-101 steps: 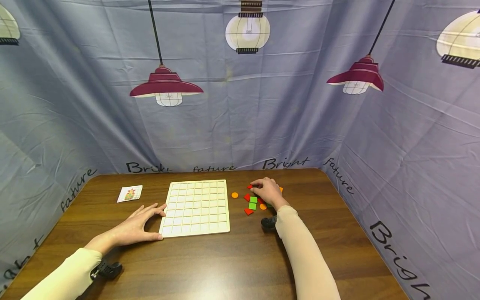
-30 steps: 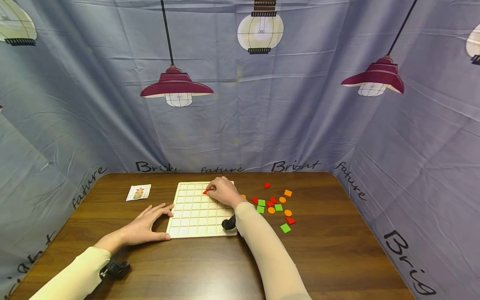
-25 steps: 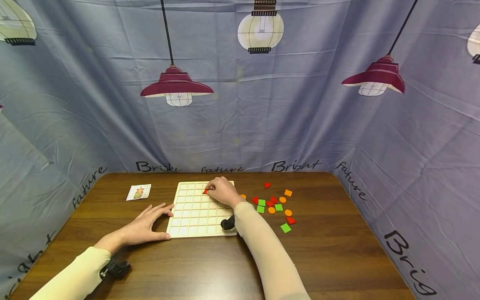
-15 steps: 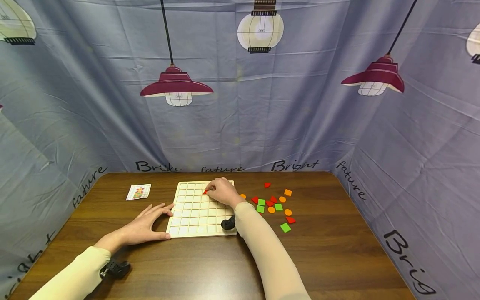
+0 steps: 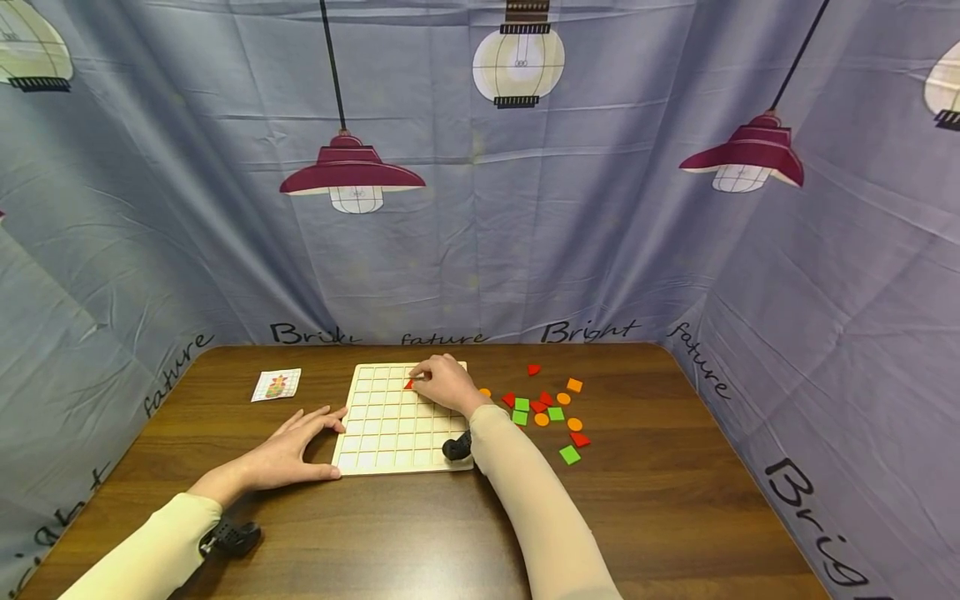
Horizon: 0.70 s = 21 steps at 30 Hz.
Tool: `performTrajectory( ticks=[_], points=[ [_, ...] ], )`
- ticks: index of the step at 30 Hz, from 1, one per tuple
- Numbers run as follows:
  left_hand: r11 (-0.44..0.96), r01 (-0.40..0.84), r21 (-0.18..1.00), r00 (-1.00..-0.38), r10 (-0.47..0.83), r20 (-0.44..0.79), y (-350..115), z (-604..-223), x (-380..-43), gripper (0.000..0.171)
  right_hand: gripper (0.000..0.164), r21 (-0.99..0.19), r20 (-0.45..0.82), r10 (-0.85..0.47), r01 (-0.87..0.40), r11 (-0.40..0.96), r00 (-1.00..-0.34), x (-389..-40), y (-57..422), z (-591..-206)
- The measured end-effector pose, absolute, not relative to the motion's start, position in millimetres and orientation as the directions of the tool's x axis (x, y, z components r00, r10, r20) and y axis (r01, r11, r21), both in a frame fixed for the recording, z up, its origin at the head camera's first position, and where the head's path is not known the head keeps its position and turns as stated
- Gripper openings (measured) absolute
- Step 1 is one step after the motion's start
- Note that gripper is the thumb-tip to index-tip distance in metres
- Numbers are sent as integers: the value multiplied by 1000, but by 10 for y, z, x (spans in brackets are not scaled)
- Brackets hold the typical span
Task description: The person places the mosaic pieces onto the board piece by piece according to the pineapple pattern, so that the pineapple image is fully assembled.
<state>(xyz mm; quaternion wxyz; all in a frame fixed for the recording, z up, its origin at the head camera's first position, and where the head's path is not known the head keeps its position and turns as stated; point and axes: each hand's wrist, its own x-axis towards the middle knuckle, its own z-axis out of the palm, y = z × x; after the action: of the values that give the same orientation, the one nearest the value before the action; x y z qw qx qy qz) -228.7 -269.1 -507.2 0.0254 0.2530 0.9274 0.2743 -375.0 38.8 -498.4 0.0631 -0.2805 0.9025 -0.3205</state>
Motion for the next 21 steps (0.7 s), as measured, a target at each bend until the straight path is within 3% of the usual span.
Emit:
performTrajectory(
  ticks=[8,21],
  points=[
    [731,456,508,-872,480,92,-2684,-5060,-2288,61,28,-624,120,-532,-481,616,-838,-3774,597,-4851],
    [754,467,462,-873,477,104,-2691,-5065,-2274,60,26,-640,188,-446,-454,620,-875,-3737,1407,-4581]
  ],
)
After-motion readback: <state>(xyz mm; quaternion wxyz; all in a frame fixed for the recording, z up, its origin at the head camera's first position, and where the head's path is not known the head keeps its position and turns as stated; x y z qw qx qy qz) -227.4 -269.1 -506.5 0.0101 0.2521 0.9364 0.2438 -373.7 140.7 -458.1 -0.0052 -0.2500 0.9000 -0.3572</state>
